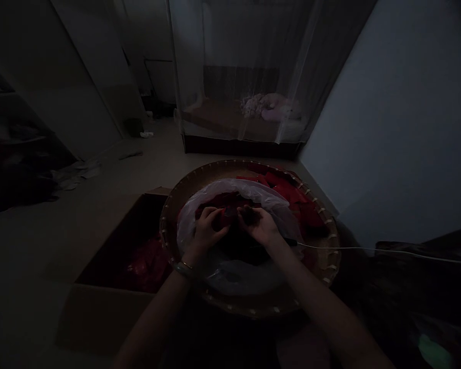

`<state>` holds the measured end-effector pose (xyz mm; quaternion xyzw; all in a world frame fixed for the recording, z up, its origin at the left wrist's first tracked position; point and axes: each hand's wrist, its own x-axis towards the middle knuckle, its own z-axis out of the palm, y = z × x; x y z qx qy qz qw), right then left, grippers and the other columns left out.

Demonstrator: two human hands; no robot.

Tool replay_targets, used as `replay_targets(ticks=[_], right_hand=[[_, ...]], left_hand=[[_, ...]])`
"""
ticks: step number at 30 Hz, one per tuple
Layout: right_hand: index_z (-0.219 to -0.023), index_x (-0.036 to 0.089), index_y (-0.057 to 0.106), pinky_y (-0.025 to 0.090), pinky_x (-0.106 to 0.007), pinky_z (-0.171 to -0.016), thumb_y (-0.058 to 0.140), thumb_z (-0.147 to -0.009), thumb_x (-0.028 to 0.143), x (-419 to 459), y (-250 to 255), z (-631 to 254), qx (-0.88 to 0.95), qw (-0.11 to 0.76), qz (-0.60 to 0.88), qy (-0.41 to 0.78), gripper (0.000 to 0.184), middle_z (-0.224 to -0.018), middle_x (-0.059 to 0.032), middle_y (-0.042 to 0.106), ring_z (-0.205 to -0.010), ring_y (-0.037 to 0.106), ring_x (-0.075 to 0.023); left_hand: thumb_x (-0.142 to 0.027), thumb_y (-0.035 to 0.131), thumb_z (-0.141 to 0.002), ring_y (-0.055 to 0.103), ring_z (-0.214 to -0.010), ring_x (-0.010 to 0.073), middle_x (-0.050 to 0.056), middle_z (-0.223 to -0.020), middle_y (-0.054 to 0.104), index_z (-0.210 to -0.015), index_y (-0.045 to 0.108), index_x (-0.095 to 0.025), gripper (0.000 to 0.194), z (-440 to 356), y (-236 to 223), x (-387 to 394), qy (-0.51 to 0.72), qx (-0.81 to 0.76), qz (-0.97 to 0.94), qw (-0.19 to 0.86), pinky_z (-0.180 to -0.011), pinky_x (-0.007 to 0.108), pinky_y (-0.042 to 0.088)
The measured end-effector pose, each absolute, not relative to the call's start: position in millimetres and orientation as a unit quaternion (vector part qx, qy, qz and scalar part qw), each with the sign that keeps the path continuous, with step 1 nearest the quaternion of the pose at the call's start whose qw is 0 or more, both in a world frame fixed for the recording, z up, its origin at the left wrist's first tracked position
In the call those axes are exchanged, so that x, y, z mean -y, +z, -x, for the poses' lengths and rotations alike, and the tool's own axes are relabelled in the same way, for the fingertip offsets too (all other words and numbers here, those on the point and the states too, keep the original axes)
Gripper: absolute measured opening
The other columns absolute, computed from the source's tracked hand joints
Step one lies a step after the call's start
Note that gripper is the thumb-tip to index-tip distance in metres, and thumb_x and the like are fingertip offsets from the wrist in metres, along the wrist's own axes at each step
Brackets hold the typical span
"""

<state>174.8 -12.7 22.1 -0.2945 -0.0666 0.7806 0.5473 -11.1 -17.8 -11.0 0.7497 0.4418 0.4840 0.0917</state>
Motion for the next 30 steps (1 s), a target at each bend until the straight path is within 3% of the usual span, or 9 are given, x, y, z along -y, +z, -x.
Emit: replay_targets(ticks=[5, 14, 22, 30], right_hand=[[-0.085, 0.015, 0.063, 0.056, -0.033, -0.07, 0.039, -0.084, 0.017, 14, 36, -178, 0.092, 0.574, 0.292, 0.76, 0.024, -0.078, -0.0093, 0.072, -0.082, 0.068, -0.0189], [-0.079, 0.02, 0.061, 0.053, -0.035, -0.078, 0.035, -0.09, 0.04, 18, 56, -167, 0.123, 0.635, 0.273, 0.712, 0.035, -0.077, -0.0059, 0.069, -0.082, 0.066, -0.018], [-0.08, 0.019, 0.062, 0.05, -0.029, -0.076, 0.037, -0.09, 0.043, 26, 64, -142, 0.19, 0.667, 0.273, 0.666, 0.036, -0.077, -0.0036, 0.067, -0.078, 0.064, -0.015], [-0.08, 0.019, 0.064, 0.044, -0.028, -0.084, 0.044, -0.086, 0.042, 26, 54, -135, 0.284, 0.687, 0.299, 0.598, 0.03, -0.085, -0.0021, 0.065, -0.084, 0.059, -0.0138]], left_hand=[[-0.02, 0.068, -0.069, 0.058, -0.097, 0.0192, 0.005, -0.106, 0.055, -0.108, 0.057, -0.022, 0.04, 10, -11, 18, 0.475, -0.42, -0.765, 0.113, -0.083, 0.034, 0.052], [-0.02, 0.067, -0.069, 0.057, -0.096, 0.0197, 0.006, -0.103, 0.055, -0.109, 0.058, -0.021, 0.041, 8, -12, 18, 0.455, -0.393, -0.786, 0.145, -0.082, 0.035, 0.052], [-0.021, 0.07, -0.067, 0.058, -0.09, 0.0187, 0.006, -0.099, 0.055, -0.108, 0.059, -0.02, 0.042, 8, -12, 20, 0.445, -0.392, -0.788, 0.165, -0.079, 0.033, 0.051], [-0.024, 0.071, -0.067, 0.057, -0.089, 0.0183, 0.005, -0.098, 0.055, -0.108, 0.059, -0.02, 0.043, 9, -15, 18, 0.437, -0.399, -0.787, 0.176, -0.08, 0.033, 0.05]])
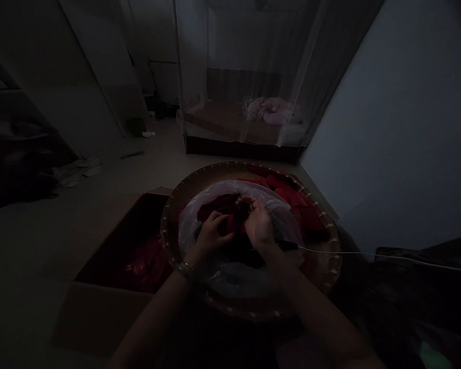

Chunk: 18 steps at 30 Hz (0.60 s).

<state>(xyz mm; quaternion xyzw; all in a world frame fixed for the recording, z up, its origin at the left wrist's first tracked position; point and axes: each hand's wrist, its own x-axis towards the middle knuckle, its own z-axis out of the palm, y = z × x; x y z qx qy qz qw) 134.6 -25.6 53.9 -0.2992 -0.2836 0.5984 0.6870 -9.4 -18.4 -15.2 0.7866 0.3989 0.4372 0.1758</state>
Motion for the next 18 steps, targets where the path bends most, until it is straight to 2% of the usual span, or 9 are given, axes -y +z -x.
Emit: replay_targets(ticks=[6, 10, 14, 18], right_hand=[[-0.084, 0.02, 0.062, 0.042, -0.033, -0.09, 0.046, -0.083, 0.048, 27, 46, -136, 0.37, 0.681, 0.339, 0.533, 0.033, -0.088, -0.0027, 0.065, -0.089, 0.059, -0.0171], [-0.093, 0.021, 0.061, 0.043, -0.037, -0.093, 0.041, -0.086, 0.051, 33, 39, -141, 0.443, 0.653, 0.36, 0.498, 0.037, -0.098, -0.0053, 0.066, -0.096, 0.059, -0.0194], [-0.109, 0.021, 0.057, 0.039, -0.038, -0.099, 0.036, -0.09, 0.048, 42, 34, -152, 0.563, 0.577, 0.393, 0.442, 0.039, -0.111, -0.0068, 0.064, -0.109, 0.056, -0.0199], [-0.108, 0.02, 0.059, 0.038, -0.039, -0.098, 0.04, -0.09, 0.037, 48, 37, -163, 0.692, 0.47, 0.444, 0.322, 0.031, -0.111, -0.0082, 0.063, -0.109, 0.054, -0.0208]], left_hand=[[-0.023, 0.07, -0.068, 0.056, -0.089, 0.018, 0.005, -0.098, 0.055, -0.108, 0.058, -0.019, 0.042, 9, -15, 18, 0.439, -0.4, -0.784, 0.181, -0.08, 0.033, 0.049], [-0.022, 0.069, -0.069, 0.056, -0.09, 0.0184, 0.005, -0.099, 0.055, -0.109, 0.058, -0.019, 0.042, 8, -15, 18, 0.441, -0.407, -0.778, 0.185, -0.079, 0.033, 0.049], [-0.023, 0.069, -0.069, 0.057, -0.09, 0.0185, 0.005, -0.098, 0.055, -0.108, 0.058, -0.018, 0.04, 8, -17, 17, 0.451, -0.408, -0.773, 0.18, -0.078, 0.032, 0.05], [-0.025, 0.069, -0.069, 0.057, -0.092, 0.0193, 0.006, -0.1, 0.055, -0.108, 0.057, -0.018, 0.042, 8, -18, 17, 0.452, -0.403, -0.776, 0.179, -0.079, 0.033, 0.049]])
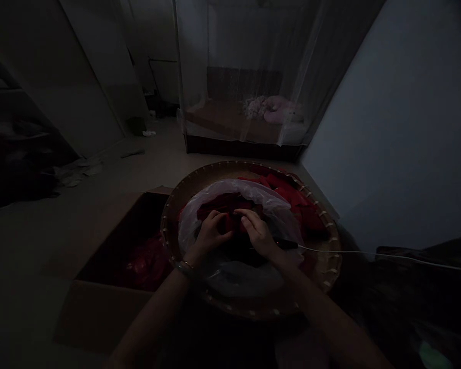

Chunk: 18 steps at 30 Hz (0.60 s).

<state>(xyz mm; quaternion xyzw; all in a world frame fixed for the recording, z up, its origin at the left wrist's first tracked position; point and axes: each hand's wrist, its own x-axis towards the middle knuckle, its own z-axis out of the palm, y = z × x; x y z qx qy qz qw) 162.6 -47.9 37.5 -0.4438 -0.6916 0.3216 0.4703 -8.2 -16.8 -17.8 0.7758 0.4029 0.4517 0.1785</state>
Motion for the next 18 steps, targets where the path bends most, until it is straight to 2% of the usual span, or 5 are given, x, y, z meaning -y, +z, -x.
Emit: replay_targets(ticks=[5, 7, 10, 12, 18], right_hand=[[-0.101, 0.02, 0.06, 0.043, -0.038, -0.092, 0.041, -0.089, 0.025, 46, 44, -167, 0.753, 0.428, 0.447, 0.222, 0.024, -0.102, -0.0085, 0.061, -0.101, 0.055, -0.0206], [-0.105, 0.019, 0.058, 0.047, -0.037, -0.087, 0.046, -0.084, 0.021, 43, 44, -168, 0.749, 0.432, 0.455, 0.214, 0.024, -0.106, -0.0095, 0.057, -0.099, 0.055, -0.02], [-0.122, 0.019, 0.049, 0.048, -0.036, -0.088, 0.057, -0.073, 0.017, 36, 43, -170, 0.759, 0.41, 0.45, 0.23, 0.049, -0.124, -0.0121, 0.049, -0.107, 0.053, -0.0212], [-0.126, 0.019, 0.047, 0.046, -0.036, -0.092, 0.061, -0.07, 0.015, 31, 43, -173, 0.779, 0.378, 0.434, 0.249, 0.058, -0.128, -0.0118, 0.048, -0.113, 0.05, -0.0219], [-0.097, 0.018, 0.066, 0.049, -0.031, -0.08, 0.058, -0.074, 0.014, 20, 49, -181, 0.776, 0.328, 0.457, 0.287, 0.025, -0.097, -0.0055, 0.066, -0.089, 0.061, -0.0172]], left_hand=[[-0.024, 0.07, -0.068, 0.057, -0.092, 0.0197, 0.006, -0.099, 0.055, -0.11, 0.055, -0.018, 0.044, 9, -17, 17, 0.438, -0.403, -0.783, 0.181, -0.079, 0.034, 0.049], [-0.025, 0.07, -0.068, 0.056, -0.093, 0.0201, 0.006, -0.101, 0.055, -0.11, 0.054, -0.018, 0.045, 9, -18, 17, 0.434, -0.398, -0.787, 0.184, -0.08, 0.034, 0.049], [-0.025, 0.07, -0.067, 0.056, -0.095, 0.0206, 0.006, -0.102, 0.054, -0.111, 0.054, -0.019, 0.047, 10, -21, 15, 0.432, -0.388, -0.793, 0.184, -0.082, 0.035, 0.048], [-0.025, 0.07, -0.066, 0.055, -0.095, 0.0205, 0.006, -0.102, 0.054, -0.111, 0.053, -0.019, 0.048, 10, -23, 14, 0.428, -0.387, -0.797, 0.181, -0.081, 0.034, 0.048], [-0.027, 0.072, -0.066, 0.055, -0.092, 0.0191, 0.005, -0.101, 0.054, -0.11, 0.053, -0.02, 0.048, 9, -24, 15, 0.416, -0.387, -0.801, 0.189, -0.079, 0.032, 0.048]])
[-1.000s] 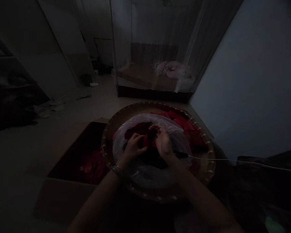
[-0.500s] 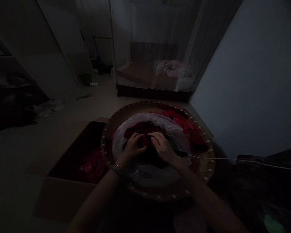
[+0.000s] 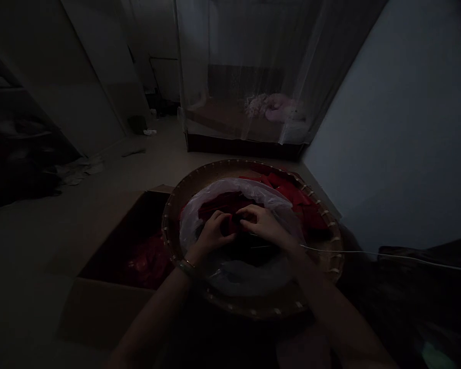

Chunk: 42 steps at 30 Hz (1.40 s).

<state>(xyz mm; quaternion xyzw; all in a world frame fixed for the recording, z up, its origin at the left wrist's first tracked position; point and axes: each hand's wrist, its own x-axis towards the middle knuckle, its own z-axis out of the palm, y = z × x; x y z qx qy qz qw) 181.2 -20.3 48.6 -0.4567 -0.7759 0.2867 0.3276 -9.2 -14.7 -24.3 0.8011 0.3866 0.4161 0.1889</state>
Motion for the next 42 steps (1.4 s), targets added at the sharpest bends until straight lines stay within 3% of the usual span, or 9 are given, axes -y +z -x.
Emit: replay_targets(ticks=[4, 13, 18, 22, 28, 35, 42], right_hand=[[-0.087, 0.018, 0.069, 0.049, -0.029, -0.074, 0.058, -0.073, 0.012, 20, 53, -180, 0.766, 0.335, 0.483, 0.26, 0.018, -0.088, -0.0046, 0.067, -0.082, 0.062, -0.0165], [-0.103, 0.02, 0.063, 0.052, -0.029, -0.075, 0.047, -0.082, 0.019, 25, 55, -175, 0.724, 0.406, 0.45, 0.328, 0.026, -0.099, -0.0037, 0.067, -0.081, 0.064, -0.014], [-0.115, 0.02, 0.058, 0.043, -0.035, -0.098, 0.041, -0.075, 0.006, 14, 43, -176, 0.753, 0.401, 0.437, 0.286, 0.046, -0.117, -0.0065, 0.061, -0.11, 0.056, -0.017], [-0.124, 0.019, 0.051, 0.043, -0.035, -0.099, 0.038, -0.072, 0.003, 10, 34, -171, 0.748, 0.364, 0.425, 0.357, 0.055, -0.121, -0.0074, 0.06, -0.111, 0.057, -0.016], [-0.121, 0.019, 0.051, 0.049, -0.033, -0.089, 0.043, -0.075, 0.006, 18, 37, -174, 0.723, 0.4, 0.433, 0.359, 0.048, -0.104, -0.0053, 0.066, -0.098, 0.062, -0.0151], [-0.114, 0.019, 0.057, 0.046, -0.035, -0.089, 0.041, -0.073, 0.002, 32, 46, -173, 0.808, 0.293, 0.434, 0.269, 0.047, -0.102, -0.0068, 0.065, -0.096, 0.059, -0.0174], [-0.111, 0.016, 0.055, 0.047, -0.035, -0.088, 0.043, -0.072, 0.004, 21, 39, -179, 0.749, 0.384, 0.478, 0.251, 0.043, -0.11, -0.0093, 0.061, -0.099, 0.059, -0.0181]], left_hand=[[-0.026, 0.071, -0.066, 0.055, -0.092, 0.0191, 0.005, -0.101, 0.054, -0.11, 0.053, -0.02, 0.048, 9, -20, 17, 0.411, -0.386, -0.802, 0.197, -0.079, 0.032, 0.048], [-0.026, 0.071, -0.067, 0.055, -0.094, 0.0204, 0.006, -0.104, 0.054, -0.115, 0.051, -0.02, 0.052, 8, -17, 19, 0.404, -0.383, -0.805, 0.203, -0.081, 0.034, 0.048], [-0.022, 0.068, -0.069, 0.054, -0.099, 0.0205, 0.006, -0.108, 0.052, -0.127, 0.044, -0.023, 0.063, 8, -16, 21, 0.404, -0.374, -0.809, 0.206, -0.086, 0.035, 0.046], [-0.02, 0.067, -0.07, 0.054, -0.097, 0.0196, 0.005, -0.11, 0.052, -0.134, 0.038, -0.027, 0.071, 8, -13, 23, 0.391, -0.374, -0.811, 0.222, -0.086, 0.034, 0.047], [-0.021, 0.067, -0.069, 0.054, -0.1, 0.0205, 0.007, -0.113, 0.053, -0.139, 0.029, -0.023, 0.08, 6, -13, 23, 0.406, -0.383, -0.798, 0.23, -0.088, 0.035, 0.046], [-0.023, 0.069, -0.066, 0.054, -0.103, 0.0221, 0.011, -0.12, 0.052, -0.137, 0.028, -0.019, 0.082, 7, -18, 20, 0.404, -0.388, -0.794, 0.238, -0.09, 0.037, 0.046], [-0.021, 0.069, -0.066, 0.054, -0.104, 0.0235, 0.01, -0.119, 0.052, -0.137, 0.029, -0.021, 0.082, 7, -16, 21, 0.396, -0.386, -0.801, 0.229, -0.09, 0.038, 0.046]])
